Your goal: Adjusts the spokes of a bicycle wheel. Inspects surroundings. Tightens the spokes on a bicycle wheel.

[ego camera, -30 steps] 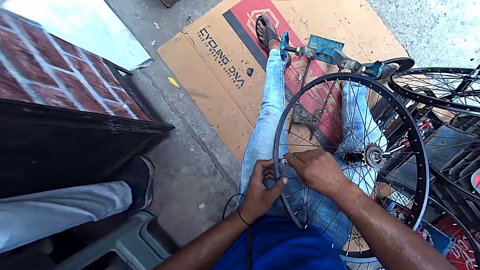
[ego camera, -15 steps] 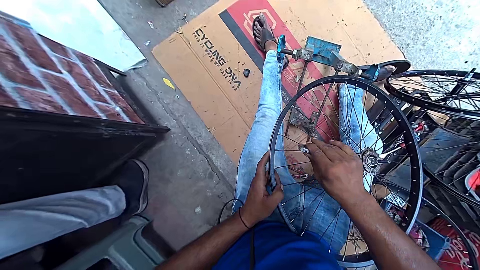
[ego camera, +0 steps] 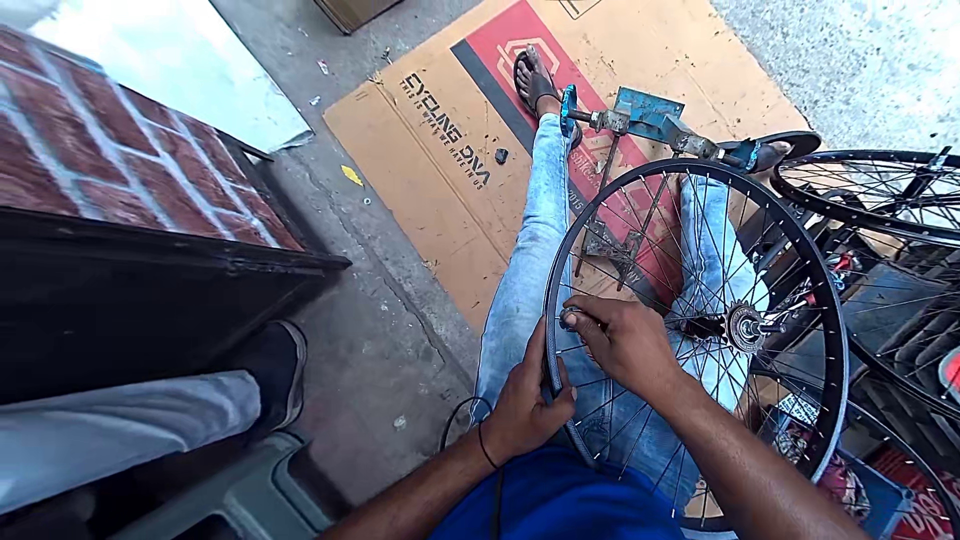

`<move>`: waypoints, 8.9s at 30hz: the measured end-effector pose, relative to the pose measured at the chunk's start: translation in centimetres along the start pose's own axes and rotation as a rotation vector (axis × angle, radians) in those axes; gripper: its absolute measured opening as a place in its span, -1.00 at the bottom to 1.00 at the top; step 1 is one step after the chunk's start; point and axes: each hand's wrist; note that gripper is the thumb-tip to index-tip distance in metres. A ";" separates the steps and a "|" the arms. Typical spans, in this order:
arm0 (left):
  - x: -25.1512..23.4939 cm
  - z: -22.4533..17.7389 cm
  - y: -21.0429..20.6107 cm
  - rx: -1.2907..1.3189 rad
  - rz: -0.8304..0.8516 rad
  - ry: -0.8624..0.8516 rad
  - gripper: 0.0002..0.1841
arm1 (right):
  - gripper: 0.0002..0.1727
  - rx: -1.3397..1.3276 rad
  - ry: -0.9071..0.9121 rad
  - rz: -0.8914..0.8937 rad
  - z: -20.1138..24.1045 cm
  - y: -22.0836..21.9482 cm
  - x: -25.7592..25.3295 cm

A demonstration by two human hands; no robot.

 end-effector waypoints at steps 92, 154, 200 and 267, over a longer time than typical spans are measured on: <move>0.2 0.3 -0.1 0.165 0.101 -0.024 0.08 | -0.55 -0.363 -0.241 0.668 -0.2 4.1 -3.3; -2.6 0.1 2.5 -0.161 -0.125 0.117 -0.14 | -0.58 -0.144 -0.245 0.268 -0.3 0.0 -4.3; 3.0 -1.0 0.9 0.092 -0.211 0.040 -0.52 | -0.72 -0.196 0.207 0.408 -0.8 0.0 1.9; 3.5 -2.3 0.2 0.170 -0.187 0.096 -0.50 | -0.81 -0.003 0.145 0.401 -0.2 -1.6 1.8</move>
Point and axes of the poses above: each hand's wrist, its own x-axis away from the middle knuckle, its own y-axis out of the back of the hand, z = x × y, and after that the axes turned 9 degrees about z, right-handed
